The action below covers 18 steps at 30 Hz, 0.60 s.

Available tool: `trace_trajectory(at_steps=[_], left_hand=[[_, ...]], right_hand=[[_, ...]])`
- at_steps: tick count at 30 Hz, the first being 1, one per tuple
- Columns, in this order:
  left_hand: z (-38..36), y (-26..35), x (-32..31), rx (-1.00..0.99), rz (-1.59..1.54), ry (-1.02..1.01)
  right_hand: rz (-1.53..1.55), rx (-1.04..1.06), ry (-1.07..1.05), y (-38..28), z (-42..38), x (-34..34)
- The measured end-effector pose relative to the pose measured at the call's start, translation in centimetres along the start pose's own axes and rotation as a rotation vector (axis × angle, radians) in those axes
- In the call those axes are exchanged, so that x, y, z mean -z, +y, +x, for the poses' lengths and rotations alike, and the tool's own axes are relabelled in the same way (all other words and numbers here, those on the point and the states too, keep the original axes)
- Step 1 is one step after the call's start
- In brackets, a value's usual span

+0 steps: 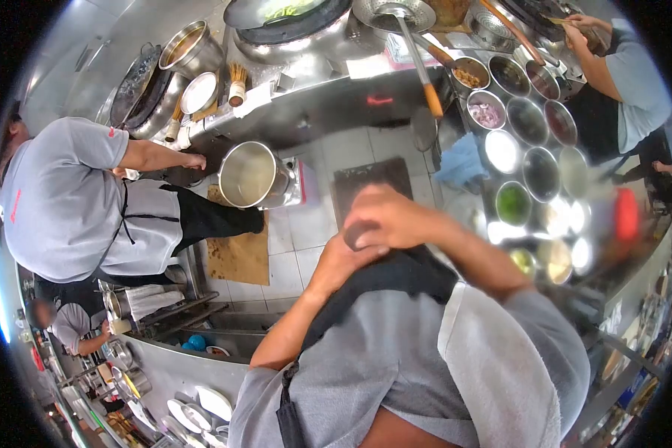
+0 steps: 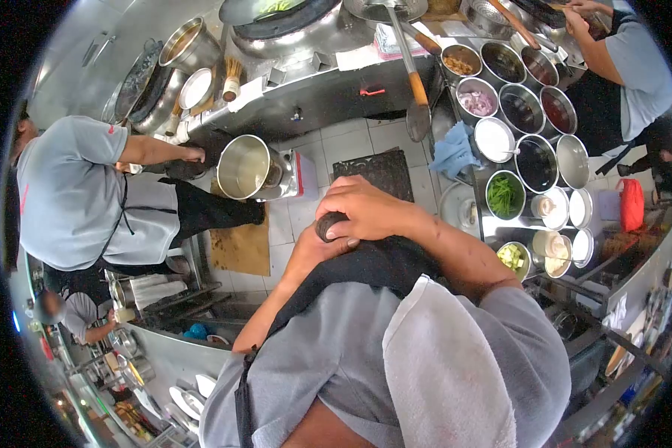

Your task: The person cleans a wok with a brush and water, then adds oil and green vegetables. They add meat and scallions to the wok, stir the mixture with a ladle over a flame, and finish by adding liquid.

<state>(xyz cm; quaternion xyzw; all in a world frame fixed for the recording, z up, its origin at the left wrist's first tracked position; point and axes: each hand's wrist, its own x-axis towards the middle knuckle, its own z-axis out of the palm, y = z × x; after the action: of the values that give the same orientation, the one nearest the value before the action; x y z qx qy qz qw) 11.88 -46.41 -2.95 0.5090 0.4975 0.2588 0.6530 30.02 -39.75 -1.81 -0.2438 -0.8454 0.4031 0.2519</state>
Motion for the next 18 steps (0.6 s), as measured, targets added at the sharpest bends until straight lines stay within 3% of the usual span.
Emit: trace_trajectory(at_steps=[5,8,11,15,18], left_hand=[[0.2,0.4,0.5,0.121,0.129,0.116],[0.0,0.1,1.3,-0.011,0.102,0.138],[-0.8,1.7,1.5,0.049,0.057,0.215],[-1.2,2.8,2.9,0.042,0.092,0.141],[-1.5,4.0,3.4,-0.062,0.081,0.089]], right_hand=[[-0.006,-0.007,-0.002,0.2,0.3,-0.7],[-0.047,-0.024,0.098,0.0,0.3,-0.4],[0.039,-0.135,0.166,0.2,-0.7,1.6],[-0.19,-0.045,0.12,1.9,-2.1,1.0],[-0.153,-0.077,0.148,2.0,-2.0,0.4]])
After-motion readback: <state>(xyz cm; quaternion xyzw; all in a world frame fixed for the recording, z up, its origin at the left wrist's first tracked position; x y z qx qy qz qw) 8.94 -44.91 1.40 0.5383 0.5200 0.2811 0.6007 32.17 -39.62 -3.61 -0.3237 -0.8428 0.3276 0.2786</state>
